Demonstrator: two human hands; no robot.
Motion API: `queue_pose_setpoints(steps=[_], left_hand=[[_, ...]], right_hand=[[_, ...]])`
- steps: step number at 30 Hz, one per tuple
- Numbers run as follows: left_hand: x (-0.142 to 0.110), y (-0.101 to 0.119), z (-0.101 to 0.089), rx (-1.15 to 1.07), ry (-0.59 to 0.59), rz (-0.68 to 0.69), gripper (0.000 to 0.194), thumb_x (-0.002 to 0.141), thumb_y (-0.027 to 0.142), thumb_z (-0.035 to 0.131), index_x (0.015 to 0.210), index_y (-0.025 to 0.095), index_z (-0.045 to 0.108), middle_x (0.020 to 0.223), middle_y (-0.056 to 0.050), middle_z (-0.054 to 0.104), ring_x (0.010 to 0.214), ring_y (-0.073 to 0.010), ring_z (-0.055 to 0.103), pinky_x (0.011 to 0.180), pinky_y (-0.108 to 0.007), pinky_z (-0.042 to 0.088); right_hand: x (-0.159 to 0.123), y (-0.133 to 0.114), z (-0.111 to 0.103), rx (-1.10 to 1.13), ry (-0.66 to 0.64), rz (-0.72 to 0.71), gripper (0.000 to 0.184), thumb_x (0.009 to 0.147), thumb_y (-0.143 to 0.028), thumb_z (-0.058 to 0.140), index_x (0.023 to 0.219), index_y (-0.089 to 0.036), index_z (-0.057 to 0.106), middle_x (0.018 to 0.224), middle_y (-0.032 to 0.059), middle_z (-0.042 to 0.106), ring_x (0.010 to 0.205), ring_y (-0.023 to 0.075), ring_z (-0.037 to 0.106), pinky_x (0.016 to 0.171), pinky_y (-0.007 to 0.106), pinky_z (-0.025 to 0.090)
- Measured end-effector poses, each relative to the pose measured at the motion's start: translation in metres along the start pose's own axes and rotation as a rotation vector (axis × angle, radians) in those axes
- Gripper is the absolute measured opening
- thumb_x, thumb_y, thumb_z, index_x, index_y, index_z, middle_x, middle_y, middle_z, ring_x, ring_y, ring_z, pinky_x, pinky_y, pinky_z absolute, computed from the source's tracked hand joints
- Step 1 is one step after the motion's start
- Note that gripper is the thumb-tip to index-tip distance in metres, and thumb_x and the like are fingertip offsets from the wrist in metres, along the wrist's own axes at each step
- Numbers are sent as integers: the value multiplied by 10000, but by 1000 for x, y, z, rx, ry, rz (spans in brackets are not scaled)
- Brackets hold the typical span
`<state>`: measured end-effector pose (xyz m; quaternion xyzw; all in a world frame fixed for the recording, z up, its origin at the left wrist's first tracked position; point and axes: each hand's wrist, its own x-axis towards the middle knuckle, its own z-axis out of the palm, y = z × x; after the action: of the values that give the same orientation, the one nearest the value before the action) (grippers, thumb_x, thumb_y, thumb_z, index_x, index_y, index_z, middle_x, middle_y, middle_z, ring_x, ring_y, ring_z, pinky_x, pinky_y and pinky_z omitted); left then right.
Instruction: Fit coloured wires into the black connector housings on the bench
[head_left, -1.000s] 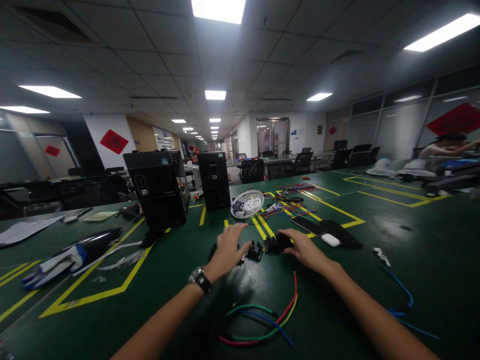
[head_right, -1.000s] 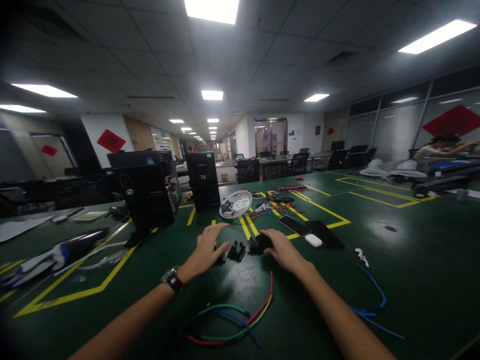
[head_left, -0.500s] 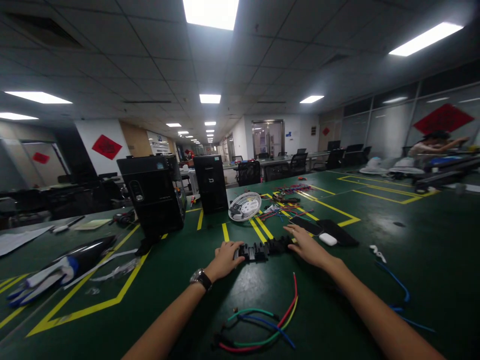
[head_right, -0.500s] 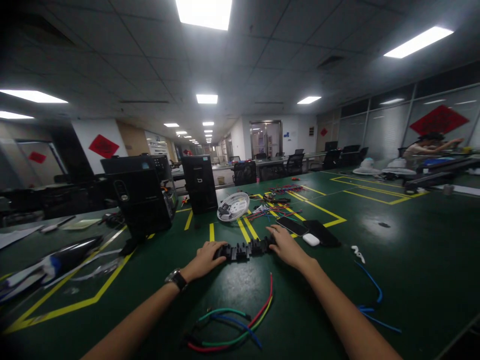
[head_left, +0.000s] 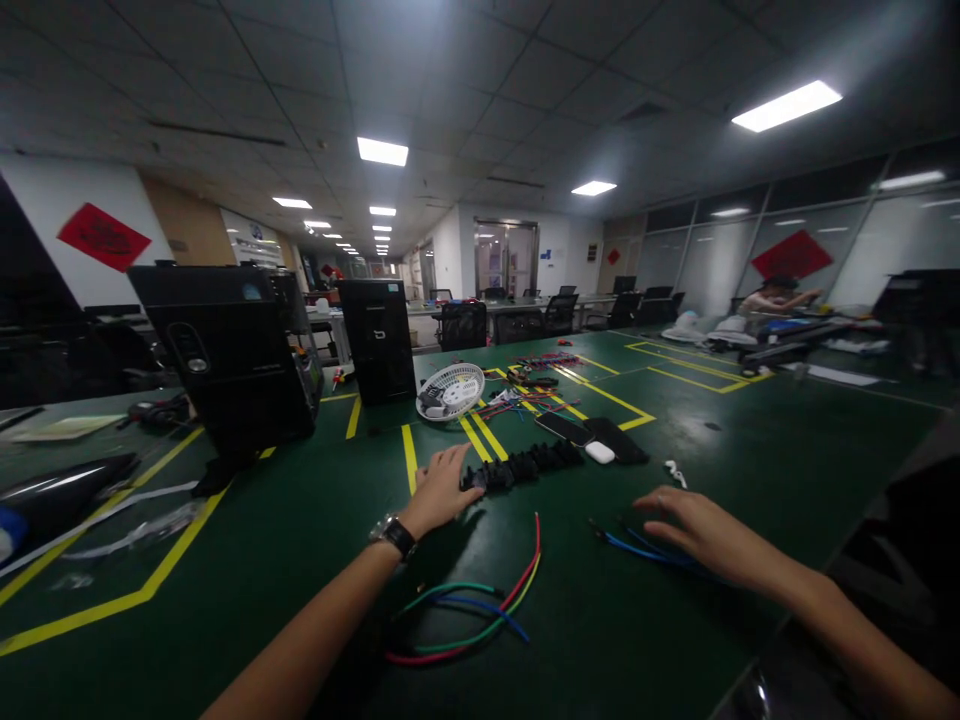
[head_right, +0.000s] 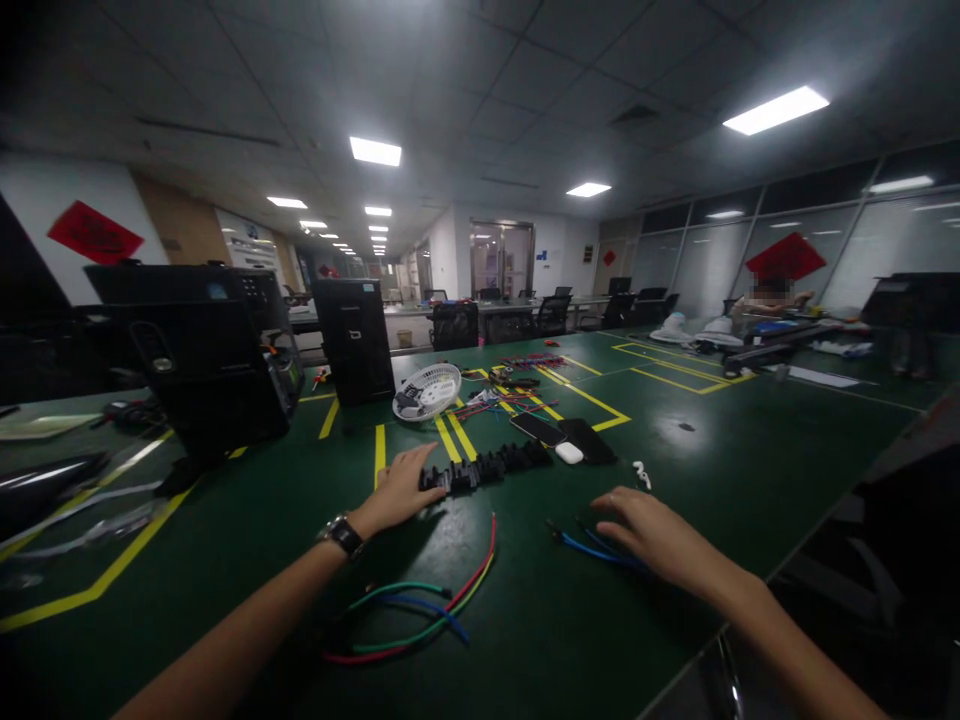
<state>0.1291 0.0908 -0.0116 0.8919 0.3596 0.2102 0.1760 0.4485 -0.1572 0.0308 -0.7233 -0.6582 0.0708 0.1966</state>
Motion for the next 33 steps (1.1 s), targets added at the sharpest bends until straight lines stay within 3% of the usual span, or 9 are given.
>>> queue_pose_setpoints(steps=[3,6,11,14,17,20,23,27,33], left_hand=[[-9,-20,-7,-38,-69,15,626,753,436,642,1308,195,483,1358,-148,508,1252,-345,412,1003,-467,324],[-20,-32,-11,-100,-36,75,510,746,412,661,1190,188,548,1212,-131,587,1138,-312,503,976,-444,371],[-40,-29,-14,-465,54,66,477,686,285,724,1092,211,486,1098,-74,581,983,-232,591,886,-399,465],[-53,-20,-16,-844,30,-47,533,674,243,735,1065,231,372,1054,-53,601,865,-180,643,780,-346,519],[-64,-8,-17,-1106,75,-93,567,680,252,753,1028,249,306,1197,-119,589,934,-190,657,835,-371,522],[-69,3,-16,-1247,94,-93,597,706,286,752,1067,268,278,1340,-165,503,978,-207,664,889,-419,512],[-72,6,-14,-1262,114,-77,723,688,279,777,1186,283,252,1311,-146,525,1025,-219,649,926,-427,492],[-72,3,-10,-1249,138,-22,758,701,244,767,1275,275,272,1238,-110,560,1082,-213,609,974,-395,453],[-72,2,-5,-1289,99,19,687,683,163,757,1235,268,362,1131,-61,578,1023,-198,607,932,-374,463]], right_hand=[[-1,-1,20,-34,-22,9,251,855,-370,555,1022,-239,689,1045,81,674,963,245,639,840,340,494],[9,-5,33,-86,-20,17,173,834,-313,546,912,-241,683,958,74,672,883,244,647,754,333,493],[22,-12,27,-104,10,85,155,837,-284,508,847,-241,657,879,75,695,801,251,655,678,335,472],[32,-41,12,34,67,72,200,889,-336,446,903,-236,619,825,72,707,767,241,665,663,331,473],[51,-96,12,289,76,-17,209,886,-397,475,894,-225,593,752,42,698,707,209,661,652,308,484],[77,-155,41,647,-47,-72,239,854,-424,532,895,-192,574,715,12,673,526,143,592,458,236,418],[104,-192,87,855,-94,-96,230,810,-395,582,809,-168,550,639,-7,648,391,79,451,384,197,321],[120,-202,127,966,-82,-69,221,794,-374,606,785,-161,549,581,-10,640,396,75,426,399,190,299],[108,-196,129,923,51,-148,186,819,-347,607,829,-163,587,629,5,659,569,148,609,549,244,441]])
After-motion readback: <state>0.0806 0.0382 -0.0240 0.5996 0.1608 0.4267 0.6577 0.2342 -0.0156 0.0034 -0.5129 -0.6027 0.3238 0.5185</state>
